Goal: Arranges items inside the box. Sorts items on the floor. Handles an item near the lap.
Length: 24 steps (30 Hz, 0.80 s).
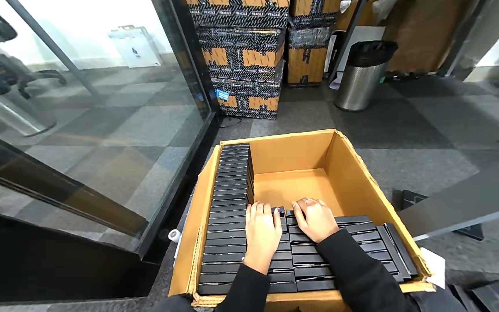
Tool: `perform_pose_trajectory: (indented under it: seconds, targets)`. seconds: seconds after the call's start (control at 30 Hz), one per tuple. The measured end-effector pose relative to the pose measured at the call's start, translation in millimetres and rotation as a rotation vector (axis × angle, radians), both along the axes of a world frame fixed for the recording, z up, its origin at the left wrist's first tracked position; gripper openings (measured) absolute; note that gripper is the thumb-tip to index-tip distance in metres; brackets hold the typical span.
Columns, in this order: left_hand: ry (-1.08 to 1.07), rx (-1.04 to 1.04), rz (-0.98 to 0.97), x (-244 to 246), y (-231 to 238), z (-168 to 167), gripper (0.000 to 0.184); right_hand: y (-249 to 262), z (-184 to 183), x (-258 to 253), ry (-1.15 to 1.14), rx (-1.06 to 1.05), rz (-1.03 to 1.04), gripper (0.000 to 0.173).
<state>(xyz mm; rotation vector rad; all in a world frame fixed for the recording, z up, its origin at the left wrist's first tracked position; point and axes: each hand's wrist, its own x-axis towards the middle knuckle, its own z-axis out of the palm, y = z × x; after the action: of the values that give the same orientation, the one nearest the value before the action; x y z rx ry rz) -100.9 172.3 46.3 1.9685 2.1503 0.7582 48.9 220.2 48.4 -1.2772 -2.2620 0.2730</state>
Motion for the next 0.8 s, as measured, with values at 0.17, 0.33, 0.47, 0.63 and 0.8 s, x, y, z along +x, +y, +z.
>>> perform_pose_trajectory:
  seconds: [0.17, 0.33, 0.47, 0.63, 0.8]
  targets:
    - [0.019, 0.059, -0.011, 0.5, -0.2, -1.0, 0.030, -0.4, 0.5, 0.0, 0.002, -0.024, -0.001, 0.034]
    - [-0.009, -0.013, -0.038, -1.8, -1.6, 4.6, 0.035, -1.8, 11.0, 2.6, -0.140, -0.284, 0.006, 0.036]
    - [-0.124, -0.065, -0.166, -20.0, -9.1, 2.0, 0.040, -3.8, 11.4, 11.2, -0.128, -0.339, 0.075, 0.038]
    - [-0.169, -0.072, -0.244, -33.9, -16.0, -0.2, 0.054, -12.8, 11.5, 28.0, -0.074, -0.331, 0.128, 0.055]
    - [-0.135, -0.051, -0.227, -30.6, -14.0, 3.2, 0.050, -8.0, 8.1, 34.6, -0.105, -0.322, 0.065, 0.071]
